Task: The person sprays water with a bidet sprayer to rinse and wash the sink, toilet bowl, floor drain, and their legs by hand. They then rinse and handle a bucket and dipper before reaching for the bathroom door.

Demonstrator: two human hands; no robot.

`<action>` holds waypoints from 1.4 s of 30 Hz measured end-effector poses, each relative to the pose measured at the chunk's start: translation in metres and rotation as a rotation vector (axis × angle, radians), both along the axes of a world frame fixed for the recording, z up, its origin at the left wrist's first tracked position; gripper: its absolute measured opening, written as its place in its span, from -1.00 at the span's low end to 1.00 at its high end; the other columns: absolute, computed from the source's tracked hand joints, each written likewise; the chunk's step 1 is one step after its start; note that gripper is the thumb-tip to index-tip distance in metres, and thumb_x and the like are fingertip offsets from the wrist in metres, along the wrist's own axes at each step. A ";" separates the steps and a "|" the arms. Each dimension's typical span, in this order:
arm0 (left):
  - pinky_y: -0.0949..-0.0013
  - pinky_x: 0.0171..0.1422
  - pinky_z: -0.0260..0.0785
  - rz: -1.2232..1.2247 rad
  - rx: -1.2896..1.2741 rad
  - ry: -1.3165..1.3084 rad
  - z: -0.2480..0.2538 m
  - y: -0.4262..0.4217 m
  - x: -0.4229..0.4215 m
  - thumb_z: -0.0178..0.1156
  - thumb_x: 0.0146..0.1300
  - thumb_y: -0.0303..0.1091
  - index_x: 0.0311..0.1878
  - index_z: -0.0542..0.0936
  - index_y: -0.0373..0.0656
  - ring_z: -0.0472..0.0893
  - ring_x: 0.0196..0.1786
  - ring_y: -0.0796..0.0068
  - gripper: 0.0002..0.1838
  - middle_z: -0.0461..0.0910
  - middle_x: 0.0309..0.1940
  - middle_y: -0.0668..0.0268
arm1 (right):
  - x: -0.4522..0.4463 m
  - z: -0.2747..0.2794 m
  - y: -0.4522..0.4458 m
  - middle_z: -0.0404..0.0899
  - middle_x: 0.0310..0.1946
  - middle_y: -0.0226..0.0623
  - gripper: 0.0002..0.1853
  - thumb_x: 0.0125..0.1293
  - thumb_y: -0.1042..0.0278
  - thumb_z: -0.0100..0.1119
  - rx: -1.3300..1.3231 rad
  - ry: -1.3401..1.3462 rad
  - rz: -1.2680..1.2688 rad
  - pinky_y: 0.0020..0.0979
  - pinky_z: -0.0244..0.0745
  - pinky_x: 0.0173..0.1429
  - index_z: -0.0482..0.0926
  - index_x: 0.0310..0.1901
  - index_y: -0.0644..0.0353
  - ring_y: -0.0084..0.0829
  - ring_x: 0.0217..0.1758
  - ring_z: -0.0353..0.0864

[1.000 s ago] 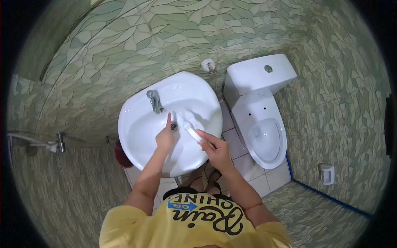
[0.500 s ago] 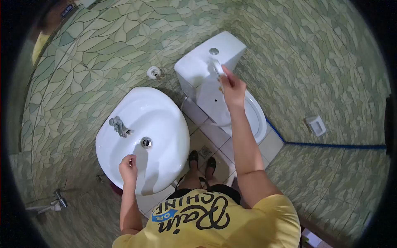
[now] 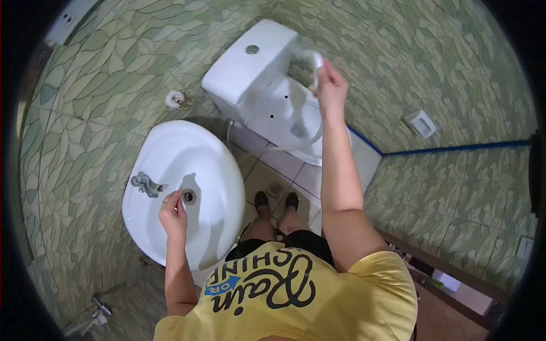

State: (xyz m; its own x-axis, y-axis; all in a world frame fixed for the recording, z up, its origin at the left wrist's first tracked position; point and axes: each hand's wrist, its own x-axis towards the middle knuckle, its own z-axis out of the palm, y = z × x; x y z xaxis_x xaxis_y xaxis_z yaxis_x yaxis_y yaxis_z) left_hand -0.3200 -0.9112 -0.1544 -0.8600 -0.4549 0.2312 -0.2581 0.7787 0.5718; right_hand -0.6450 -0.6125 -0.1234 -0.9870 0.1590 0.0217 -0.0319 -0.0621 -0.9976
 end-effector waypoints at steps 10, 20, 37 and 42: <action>0.41 -0.28 0.45 -0.124 -0.072 -0.001 -0.004 0.033 -0.074 0.02 0.04 -0.72 -0.16 0.59 -0.23 0.61 -0.29 0.29 -0.69 0.59 -0.27 0.12 | 0.075 -0.115 0.050 0.48 -0.56 -0.48 -0.69 0.21 0.35 0.09 0.092 -0.362 0.276 -0.57 0.26 -0.59 0.54 0.00 0.16 -0.68 -0.61 0.35; 0.55 -0.34 0.45 -0.025 0.063 0.089 -0.010 0.116 -0.185 0.07 0.19 -0.57 0.12 0.44 -0.21 0.59 -0.27 0.44 -0.62 0.47 0.05 0.08 | -0.068 -0.158 0.141 0.55 -0.39 -0.32 -0.66 0.26 0.33 0.06 -0.080 -0.394 -0.014 -0.58 0.33 -0.58 0.48 0.07 0.14 -0.61 -0.57 0.43; 0.31 -0.21 0.47 -0.103 -0.414 -0.294 -0.060 0.103 -0.218 0.11 0.11 -0.45 0.19 0.39 0.02 0.57 -0.06 0.21 -0.49 0.42 0.14 0.27 | -0.084 -0.226 0.241 0.54 -0.50 -0.29 -0.65 0.24 0.23 0.10 -0.243 -0.606 -0.264 -0.54 0.29 -0.69 0.48 0.03 0.16 -0.52 -0.70 0.42; 0.40 -0.36 0.43 -0.120 -0.434 -0.243 -0.058 0.105 -0.220 0.11 0.12 -0.44 0.18 0.40 0.04 0.61 -0.21 0.30 -0.51 0.42 0.13 0.29 | -0.098 -0.216 0.258 0.54 -0.52 -0.32 -0.68 0.26 0.24 0.06 -0.206 -0.660 -0.275 -0.54 0.27 -0.70 0.49 0.03 0.10 -0.53 -0.72 0.39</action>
State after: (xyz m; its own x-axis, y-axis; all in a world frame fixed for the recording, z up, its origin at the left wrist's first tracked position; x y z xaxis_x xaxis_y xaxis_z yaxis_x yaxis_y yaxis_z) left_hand -0.5404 -0.8063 -0.2126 -0.9528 -0.2558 0.1635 -0.2374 0.9635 0.1238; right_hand -0.7428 -0.3545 -0.3396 -0.7084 0.3387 -0.6193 0.5290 -0.3261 -0.7835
